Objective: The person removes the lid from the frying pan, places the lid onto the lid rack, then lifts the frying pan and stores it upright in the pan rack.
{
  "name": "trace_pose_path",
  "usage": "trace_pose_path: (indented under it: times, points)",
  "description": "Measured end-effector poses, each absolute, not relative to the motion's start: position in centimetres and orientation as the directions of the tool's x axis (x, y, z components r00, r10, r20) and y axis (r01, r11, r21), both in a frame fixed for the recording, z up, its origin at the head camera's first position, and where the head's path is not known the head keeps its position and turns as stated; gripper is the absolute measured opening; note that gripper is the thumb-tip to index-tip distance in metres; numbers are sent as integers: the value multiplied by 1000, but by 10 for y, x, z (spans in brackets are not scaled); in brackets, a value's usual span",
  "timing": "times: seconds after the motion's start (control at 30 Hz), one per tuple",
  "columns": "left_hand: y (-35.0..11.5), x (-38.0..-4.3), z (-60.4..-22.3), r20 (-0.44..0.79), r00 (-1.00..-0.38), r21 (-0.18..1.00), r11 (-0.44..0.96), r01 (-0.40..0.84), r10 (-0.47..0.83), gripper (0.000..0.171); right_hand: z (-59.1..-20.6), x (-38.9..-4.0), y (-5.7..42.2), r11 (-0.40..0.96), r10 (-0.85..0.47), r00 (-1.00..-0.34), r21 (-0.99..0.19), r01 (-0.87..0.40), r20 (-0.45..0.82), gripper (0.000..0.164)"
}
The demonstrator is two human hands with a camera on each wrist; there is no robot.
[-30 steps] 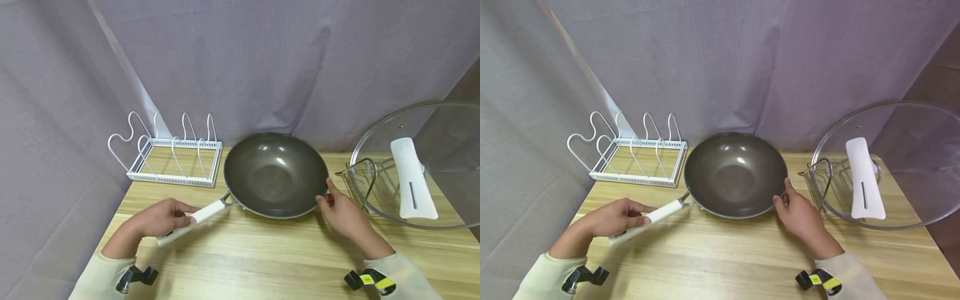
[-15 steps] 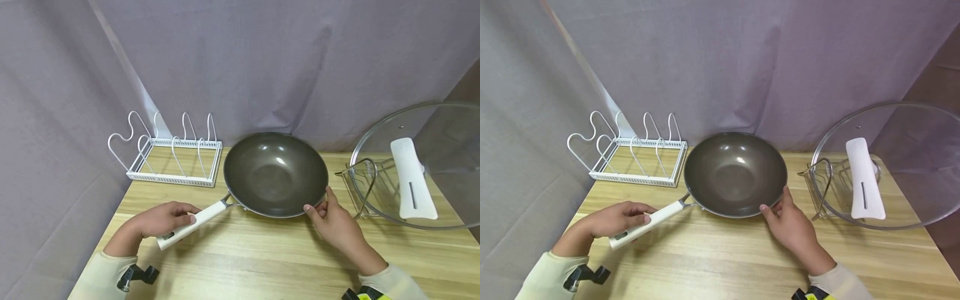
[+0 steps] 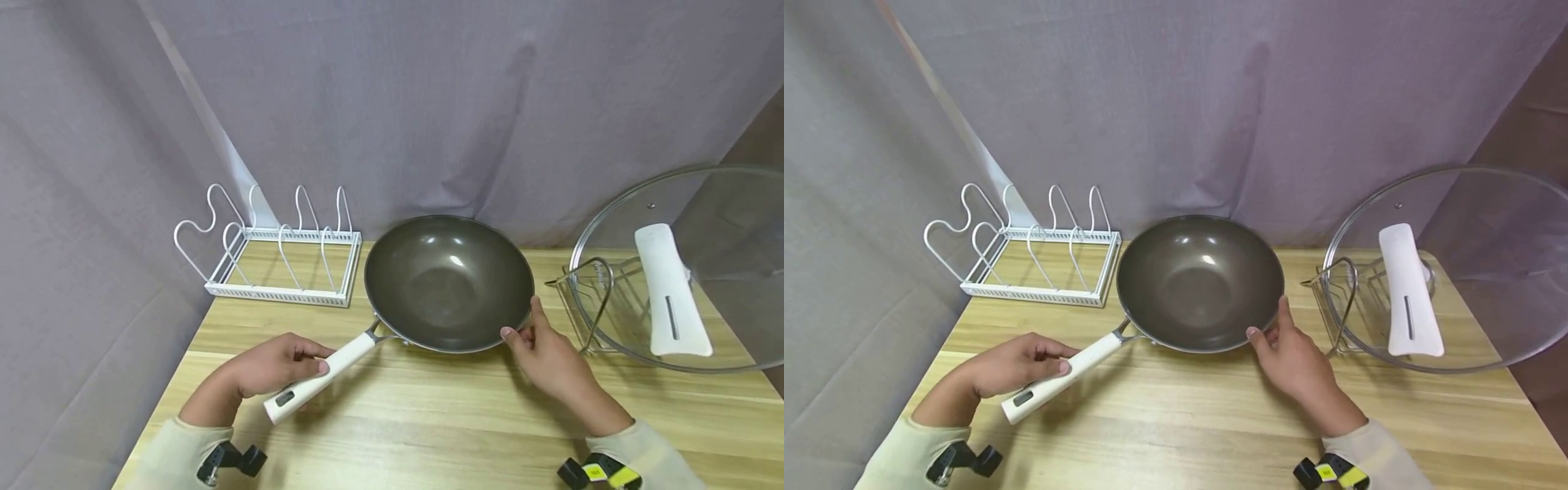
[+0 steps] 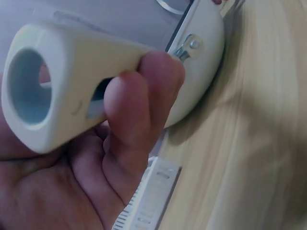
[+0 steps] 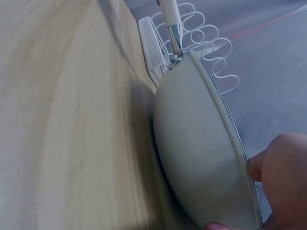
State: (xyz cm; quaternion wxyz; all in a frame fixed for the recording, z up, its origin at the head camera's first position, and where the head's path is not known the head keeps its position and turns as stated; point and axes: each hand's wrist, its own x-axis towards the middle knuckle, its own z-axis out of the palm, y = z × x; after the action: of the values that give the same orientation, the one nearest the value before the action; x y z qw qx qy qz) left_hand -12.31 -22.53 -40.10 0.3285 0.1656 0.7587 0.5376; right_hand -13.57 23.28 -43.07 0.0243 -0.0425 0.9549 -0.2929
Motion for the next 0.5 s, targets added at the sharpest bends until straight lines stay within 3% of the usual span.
trace_pose_path:
  times: [0.5]
  points:
    - [-207,-110,-409,-334,-754,939,268,-215,565,43,-429,-151,241,827,-87,-992,-562,-21,-92,87]
